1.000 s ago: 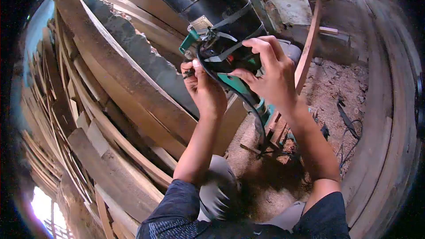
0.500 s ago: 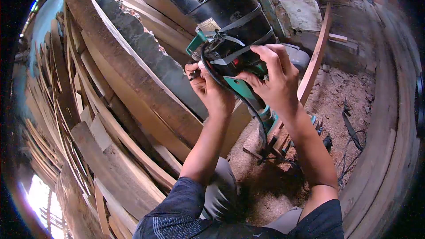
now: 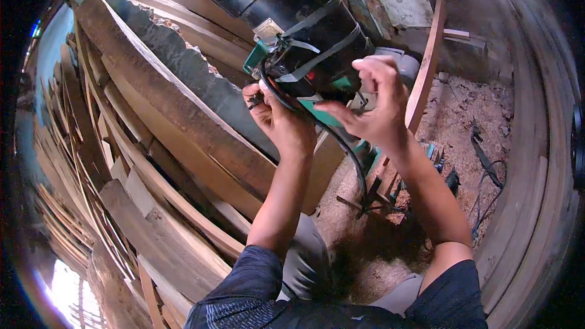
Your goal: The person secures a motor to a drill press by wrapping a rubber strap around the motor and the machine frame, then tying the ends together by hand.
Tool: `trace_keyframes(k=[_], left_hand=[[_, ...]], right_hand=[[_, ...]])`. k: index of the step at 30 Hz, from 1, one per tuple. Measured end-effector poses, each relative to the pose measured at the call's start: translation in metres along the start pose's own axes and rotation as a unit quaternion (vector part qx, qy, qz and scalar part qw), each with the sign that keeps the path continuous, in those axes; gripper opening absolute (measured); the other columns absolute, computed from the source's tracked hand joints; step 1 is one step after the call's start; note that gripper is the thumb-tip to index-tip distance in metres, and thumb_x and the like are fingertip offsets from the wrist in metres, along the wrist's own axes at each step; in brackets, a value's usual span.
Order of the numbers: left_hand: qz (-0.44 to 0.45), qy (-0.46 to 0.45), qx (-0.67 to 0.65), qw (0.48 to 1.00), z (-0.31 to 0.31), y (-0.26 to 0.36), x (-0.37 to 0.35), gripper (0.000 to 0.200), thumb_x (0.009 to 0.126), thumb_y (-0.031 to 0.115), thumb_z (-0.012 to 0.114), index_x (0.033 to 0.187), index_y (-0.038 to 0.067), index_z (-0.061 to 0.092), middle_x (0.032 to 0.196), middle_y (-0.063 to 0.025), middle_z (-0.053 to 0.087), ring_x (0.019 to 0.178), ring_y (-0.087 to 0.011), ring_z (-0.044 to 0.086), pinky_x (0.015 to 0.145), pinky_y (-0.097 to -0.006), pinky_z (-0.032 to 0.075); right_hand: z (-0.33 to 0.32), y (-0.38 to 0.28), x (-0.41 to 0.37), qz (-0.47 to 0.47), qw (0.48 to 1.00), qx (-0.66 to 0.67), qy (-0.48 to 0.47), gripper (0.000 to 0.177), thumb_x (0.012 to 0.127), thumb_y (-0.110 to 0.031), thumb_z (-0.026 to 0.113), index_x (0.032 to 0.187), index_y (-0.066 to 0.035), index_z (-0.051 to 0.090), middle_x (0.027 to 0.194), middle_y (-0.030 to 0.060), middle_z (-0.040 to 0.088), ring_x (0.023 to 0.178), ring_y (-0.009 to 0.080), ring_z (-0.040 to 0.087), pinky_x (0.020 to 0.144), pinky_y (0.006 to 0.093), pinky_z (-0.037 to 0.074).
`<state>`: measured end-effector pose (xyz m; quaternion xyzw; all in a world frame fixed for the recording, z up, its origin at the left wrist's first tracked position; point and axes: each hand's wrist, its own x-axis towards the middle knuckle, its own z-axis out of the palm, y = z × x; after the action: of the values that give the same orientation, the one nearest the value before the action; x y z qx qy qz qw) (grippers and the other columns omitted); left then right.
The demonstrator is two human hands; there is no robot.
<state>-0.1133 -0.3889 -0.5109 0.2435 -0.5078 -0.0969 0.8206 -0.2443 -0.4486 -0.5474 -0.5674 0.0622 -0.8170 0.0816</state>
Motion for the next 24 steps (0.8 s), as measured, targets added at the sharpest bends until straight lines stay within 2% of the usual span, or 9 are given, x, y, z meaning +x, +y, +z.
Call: trace_keyframes(k=[3, 8, 11, 13, 15, 17, 19, 22, 24], left_hand=[[0.013, 0.022, -0.015, 1.0, 0.006, 0.0, 0.001, 0.006, 0.105, 0.015, 0.053, 0.109, 0.012, 0.05, 0.092, -0.0002, 0.062, 0.077, -0.0056, 0.056, 0.067, -0.0209, 0.046], [0.053, 0.01, 0.029, 0.998, -0.002, -0.007, 0.002, 0.01, 0.105, 0.021, 0.054, 0.108, 0.012, 0.051, 0.095, -0.0007, 0.062, 0.082, -0.0081, 0.058, 0.072, -0.0236, 0.048], [0.05, -0.008, 0.07, 0.996, -0.008, -0.005, 0.004, 0.012, 0.103, 0.025, 0.057, 0.106, 0.013, 0.052, 0.098, -0.0018, 0.063, 0.085, -0.0097, 0.06, 0.073, -0.0253, 0.05], [-0.007, 0.019, -0.001, 1.0, 0.006, 0.002, 0.001, 0.011, 0.102, 0.024, 0.058, 0.105, 0.015, 0.052, 0.099, -0.002, 0.065, 0.088, -0.0109, 0.062, 0.074, -0.0267, 0.052], [0.01, -0.005, 0.005, 1.0, 0.001, 0.001, 0.003, 0.009, 0.102, 0.022, 0.059, 0.105, 0.015, 0.054, 0.099, -0.0023, 0.066, 0.09, -0.0119, 0.063, 0.076, -0.0279, 0.053], [0.017, -0.018, 0.009, 1.0, -0.001, 0.003, 0.004, 0.009, 0.101, 0.021, 0.059, 0.105, 0.015, 0.055, 0.1, -0.0027, 0.066, 0.091, -0.0125, 0.063, 0.078, -0.0286, 0.054], [0.024, -0.03, 0.011, 0.999, -0.002, 0.002, 0.004, 0.008, 0.101, 0.021, 0.06, 0.105, 0.015, 0.055, 0.101, -0.003, 0.067, 0.091, -0.0131, 0.064, 0.079, -0.0292, 0.055], [0.006, -0.013, -0.033, 0.999, -0.001, -0.001, 0.003, 0.01, 0.101, 0.022, 0.06, 0.107, 0.014, 0.055, 0.104, -0.0047, 0.068, 0.091, -0.0142, 0.065, 0.081, -0.0299, 0.055], [0.007, -0.022, -0.028, 0.999, 0.0, 0.005, 0.001, 0.01, 0.101, 0.021, 0.059, 0.107, 0.014, 0.055, 0.104, -0.0052, 0.068, 0.091, -0.0144, 0.065, 0.081, -0.0299, 0.055]], right_hand=[[-0.012, 0.003, 0.007, 0.047, 0.996, 0.006, 0.069, 0.049, 0.078, -0.027, 0.084, 0.11, -0.003, 0.055, 0.081, 0.0025, 0.049, 0.067, 0.0118, 0.045, 0.055, 0.0276, 0.038], [-0.033, 0.019, 0.03, 0.257, 0.942, 0.049, 0.212, 0.017, 0.097, -0.018, 0.062, 0.105, -0.004, 0.062, 0.087, -0.0004, 0.059, 0.078, 0.0091, 0.052, 0.073, 0.0229, 0.042], [-0.057, 0.053, 0.034, 0.355, 0.896, 0.166, 0.208, 0.015, 0.091, -0.01, 0.057, 0.104, -0.004, 0.063, 0.092, 0.0025, 0.062, 0.085, 0.0108, 0.056, 0.077, 0.0241, 0.044], [-0.072, 0.05, 0.04, 0.362, 0.908, 0.115, 0.179, 0.018, 0.085, -0.006, 0.057, 0.102, -0.005, 0.064, 0.087, 0.0019, 0.06, 0.08, 0.0111, 0.055, 0.073, 0.0251, 0.045], [-0.073, 0.039, 0.044, 0.324, 0.944, 0.043, 0.042, 0.018, 0.082, -0.007, 0.059, 0.099, -0.007, 0.066, 0.081, 0.002, 0.06, 0.074, 0.0108, 0.054, 0.069, 0.0259, 0.045], [-0.053, 0.033, 0.036, 0.225, 0.973, 0.049, 0.003, 0.018, 0.08, -0.007, 0.065, 0.098, -0.007, 0.066, 0.08, 0.0039, 0.06, 0.073, 0.0105, 0.053, 0.066, 0.0258, 0.044], [-0.038, 0.011, 0.035, 0.198, 0.979, 0.05, -0.026, 0.021, 0.079, -0.01, 0.069, 0.099, -0.005, 0.065, 0.086, 0.0085, 0.061, 0.077, 0.0179, 0.058, 0.069, 0.0305, 0.047], [-0.023, 0.001, 0.033, 0.055, 0.998, -0.008, -0.028, 0.028, 0.079, -0.015, 0.071, 0.103, -0.004, 0.061, 0.096, 0.0174, 0.06, 0.093, 0.0375, 0.062, 0.082, 0.0441, 0.051], [-0.019, -0.007, 0.03, 0.011, 0.999, -0.012, -0.047, 0.027, 0.079, -0.016, 0.069, 0.103, -0.004, 0.061, 0.098, 0.0179, 0.062, 0.095, 0.0384, 0.061, 0.084, 0.0439, 0.05]])
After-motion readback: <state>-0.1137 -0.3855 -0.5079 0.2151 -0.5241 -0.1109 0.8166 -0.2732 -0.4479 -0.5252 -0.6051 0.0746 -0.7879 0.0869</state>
